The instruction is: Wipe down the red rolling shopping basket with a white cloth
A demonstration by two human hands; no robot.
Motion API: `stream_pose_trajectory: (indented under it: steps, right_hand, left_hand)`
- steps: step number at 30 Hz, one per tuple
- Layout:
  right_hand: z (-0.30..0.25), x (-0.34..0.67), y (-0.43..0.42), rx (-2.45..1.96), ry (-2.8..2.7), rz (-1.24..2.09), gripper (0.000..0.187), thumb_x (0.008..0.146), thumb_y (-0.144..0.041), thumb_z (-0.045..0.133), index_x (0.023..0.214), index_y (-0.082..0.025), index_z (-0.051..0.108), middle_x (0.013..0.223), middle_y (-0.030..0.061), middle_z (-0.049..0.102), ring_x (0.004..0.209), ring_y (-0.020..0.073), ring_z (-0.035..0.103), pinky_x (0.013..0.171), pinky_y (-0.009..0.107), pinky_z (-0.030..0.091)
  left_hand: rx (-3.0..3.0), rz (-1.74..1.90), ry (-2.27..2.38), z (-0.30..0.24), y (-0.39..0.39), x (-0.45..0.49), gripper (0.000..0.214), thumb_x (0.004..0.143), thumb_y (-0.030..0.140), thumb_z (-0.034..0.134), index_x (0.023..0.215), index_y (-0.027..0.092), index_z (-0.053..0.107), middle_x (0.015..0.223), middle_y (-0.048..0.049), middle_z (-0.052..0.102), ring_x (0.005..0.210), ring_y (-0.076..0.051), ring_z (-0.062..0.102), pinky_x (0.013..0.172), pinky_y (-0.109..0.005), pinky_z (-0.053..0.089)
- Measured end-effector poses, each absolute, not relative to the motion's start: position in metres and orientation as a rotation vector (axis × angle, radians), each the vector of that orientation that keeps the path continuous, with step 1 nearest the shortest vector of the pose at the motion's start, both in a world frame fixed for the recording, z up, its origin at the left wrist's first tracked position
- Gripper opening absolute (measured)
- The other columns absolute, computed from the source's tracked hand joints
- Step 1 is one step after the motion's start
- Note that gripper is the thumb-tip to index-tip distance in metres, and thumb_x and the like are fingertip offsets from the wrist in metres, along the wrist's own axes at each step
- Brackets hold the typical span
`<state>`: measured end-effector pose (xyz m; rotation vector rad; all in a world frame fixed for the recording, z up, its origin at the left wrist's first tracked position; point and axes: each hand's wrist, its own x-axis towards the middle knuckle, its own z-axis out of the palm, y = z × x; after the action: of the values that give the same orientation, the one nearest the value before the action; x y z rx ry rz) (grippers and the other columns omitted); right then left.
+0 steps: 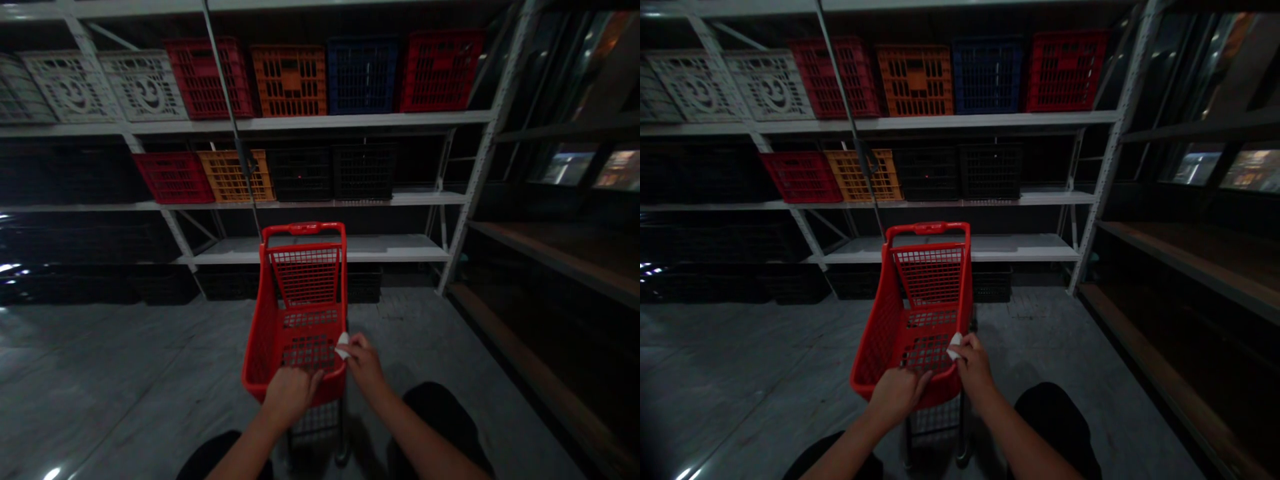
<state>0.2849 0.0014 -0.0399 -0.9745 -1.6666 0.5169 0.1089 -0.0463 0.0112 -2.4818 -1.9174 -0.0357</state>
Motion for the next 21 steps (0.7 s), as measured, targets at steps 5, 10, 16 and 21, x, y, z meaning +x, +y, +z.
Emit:
stream_pose_trajectory:
  steps: [5, 10, 16, 21]
  right_hand:
    - [0.003, 0.286, 0.078, -1.092, -1.797, 0.337, 0.034, 0.069, 0.0, 0.046, 0.083, -0.019, 0.071, 0.088, 0.0047, 0.063, 0.084, 0.0155, 0.058, 0.08, 0.029, 0.047]
    - [0.009, 0.287, 0.101, -1.085, -1.883, 0.255, 0.031, 0.072, -0.001, 0.049, 0.088, -0.018, 0.07, 0.103, 0.0065, 0.066, 0.096, 0.0201, 0.056, 0.09, 0.039, 0.042]
    - [-0.033, 0.275, 0.004, -0.871, -2.133, 0.102, 0.041, 0.078, -0.003, 0.041, 0.113, -0.015, 0.059, 0.114, 0.0114, 0.061, 0.101, 0.0202, 0.056, 0.091, 0.039, 0.044]
    - [-0.039, 0.269, -0.056, -0.627, -2.321, 0.161, 0.04, 0.082, -0.006, 0.04, 0.119, -0.015, 0.052, 0.118, 0.0104, 0.059, 0.108, 0.0174, 0.052, 0.097, 0.035, 0.04]
  left_hand:
    - [-2.523, 0.026, -1.89, 0.014, -0.059, 0.095, 0.071, 0.089, 0.048, 0.006, 0.077, 0.015, 0.068, 0.075, -0.0133, 0.069, 0.072, -0.021, 0.065, 0.067, -0.031, 0.044]
    - [-2.55, 0.016, -1.853, 0.013, -0.065, 0.08, 0.069, 0.089, 0.048, 0.007, 0.075, 0.016, 0.067, 0.075, -0.0114, 0.069, 0.073, -0.02, 0.065, 0.066, -0.03, 0.043]
    - [-2.551, 0.05, -1.794, 0.01, -0.069, 0.067, 0.068, 0.089, 0.047, 0.007, 0.073, 0.017, 0.066, 0.072, -0.0103, 0.069, 0.072, -0.023, 0.065, 0.065, -0.032, 0.043]
    - [-2.623, 0.084, -1.732, 0.009, -0.074, 0.054, 0.066, 0.09, 0.046, 0.008, 0.073, 0.018, 0.065, 0.071, -0.0082, 0.068, 0.071, -0.021, 0.065, 0.065, -0.03, 0.042]
